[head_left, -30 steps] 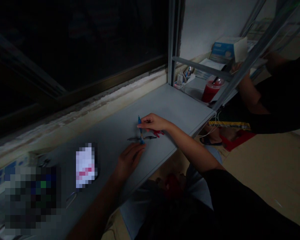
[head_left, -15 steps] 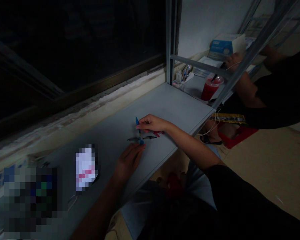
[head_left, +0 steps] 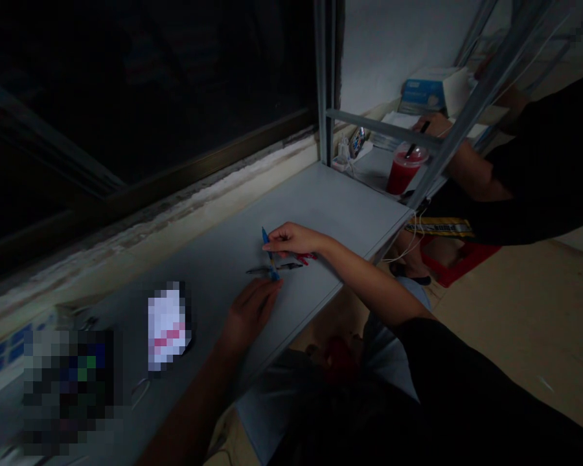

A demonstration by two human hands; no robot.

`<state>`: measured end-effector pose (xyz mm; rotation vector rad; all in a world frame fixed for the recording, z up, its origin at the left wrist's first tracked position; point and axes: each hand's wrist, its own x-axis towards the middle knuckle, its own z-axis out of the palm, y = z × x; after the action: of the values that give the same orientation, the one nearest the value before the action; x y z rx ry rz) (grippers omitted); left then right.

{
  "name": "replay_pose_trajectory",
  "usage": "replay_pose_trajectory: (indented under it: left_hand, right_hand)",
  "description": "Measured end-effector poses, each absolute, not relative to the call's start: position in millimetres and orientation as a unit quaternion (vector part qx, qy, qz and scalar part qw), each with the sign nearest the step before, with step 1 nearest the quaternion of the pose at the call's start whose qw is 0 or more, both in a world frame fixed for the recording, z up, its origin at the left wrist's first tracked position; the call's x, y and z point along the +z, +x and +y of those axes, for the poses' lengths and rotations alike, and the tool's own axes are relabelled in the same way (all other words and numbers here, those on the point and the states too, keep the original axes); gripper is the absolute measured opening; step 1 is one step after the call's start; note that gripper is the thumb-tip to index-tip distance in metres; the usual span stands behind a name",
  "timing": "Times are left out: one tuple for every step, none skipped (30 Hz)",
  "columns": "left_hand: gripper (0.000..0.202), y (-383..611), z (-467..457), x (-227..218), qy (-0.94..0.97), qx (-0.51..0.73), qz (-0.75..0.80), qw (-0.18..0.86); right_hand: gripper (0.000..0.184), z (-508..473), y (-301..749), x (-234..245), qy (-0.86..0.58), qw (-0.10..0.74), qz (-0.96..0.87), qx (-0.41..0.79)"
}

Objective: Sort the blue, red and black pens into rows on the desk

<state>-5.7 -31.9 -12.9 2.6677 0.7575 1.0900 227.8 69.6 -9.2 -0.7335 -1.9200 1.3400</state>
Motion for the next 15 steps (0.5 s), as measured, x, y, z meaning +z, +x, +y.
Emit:
replay_pose_trajectory:
  left_hand:
    - [0.02,-6,-32,-13,0.893,0.36,0.257,0.083]
    - [0.02,-6,-32,-14,0.893,0.355,0.262,0.085]
    - [0.02,-7,-31,-14,0.892,0.353,0.267,0.089]
    - [0.022,-7,-29,-14,0.891,0.352,0.272,0.093]
    - [0.025,-8,-28,-14,0.889,0.353,0.274,0.097]
    - [0.03,-9,-26,-14,0.889,0.353,0.274,0.101]
    - [0.033,-10,-24,-13,0.89,0.351,0.271,0.102]
    - [0.036,-10,-22,-12,0.894,0.346,0.266,0.102]
    - [0.036,-11,-21,-11,0.899,0.338,0.261,0.098]
    - [0.034,-11,-21,-10,0.905,0.328,0.255,0.093]
    - [0.03,-10,-21,-9,0.91,0.319,0.25,0.085]
    - [0.027,-10,-22,-8,0.914,0.315,0.246,0.075]
    - [0.025,-9,-23,-8,0.915,0.316,0.242,0.065]
    - [0.023,-8,-24,-7,0.915,0.322,0.238,0.055]
    - [0.022,-7,-25,-7,0.913,0.329,0.236,0.049]
  right_hand:
    - [0.051,69,228,-9,-0.279,0.335,-0.737,0.516]
    - [0.051,69,228,-9,-0.278,0.335,-0.737,0.517]
    - [0.051,69,228,-8,-0.28,0.338,-0.735,0.517]
    - [0.05,68,229,-7,-0.283,0.345,-0.731,0.516]
    - [0.05,68,229,-7,-0.288,0.353,-0.726,0.514]
    - [0.05,68,229,-6,-0.293,0.361,-0.722,0.513]
    - [0.049,68,229,-6,-0.297,0.366,-0.718,0.512]
    - [0.048,68,229,-6,-0.299,0.367,-0.717,0.512]
    - [0.046,68,229,-6,-0.299,0.365,-0.717,0.513]
    - [0.045,68,228,-6,-0.297,0.361,-0.718,0.516]
    - [0.044,68,227,-6,-0.294,0.355,-0.72,0.519]
    - [0.043,67,227,-6,-0.292,0.352,-0.72,0.522]
    - [0.042,67,226,-6,-0.291,0.349,-0.719,0.526]
    - [0.042,66,226,-6,-0.291,0.346,-0.717,0.531]
    - [0.042,66,226,-6,-0.293,0.345,-0.713,0.536]
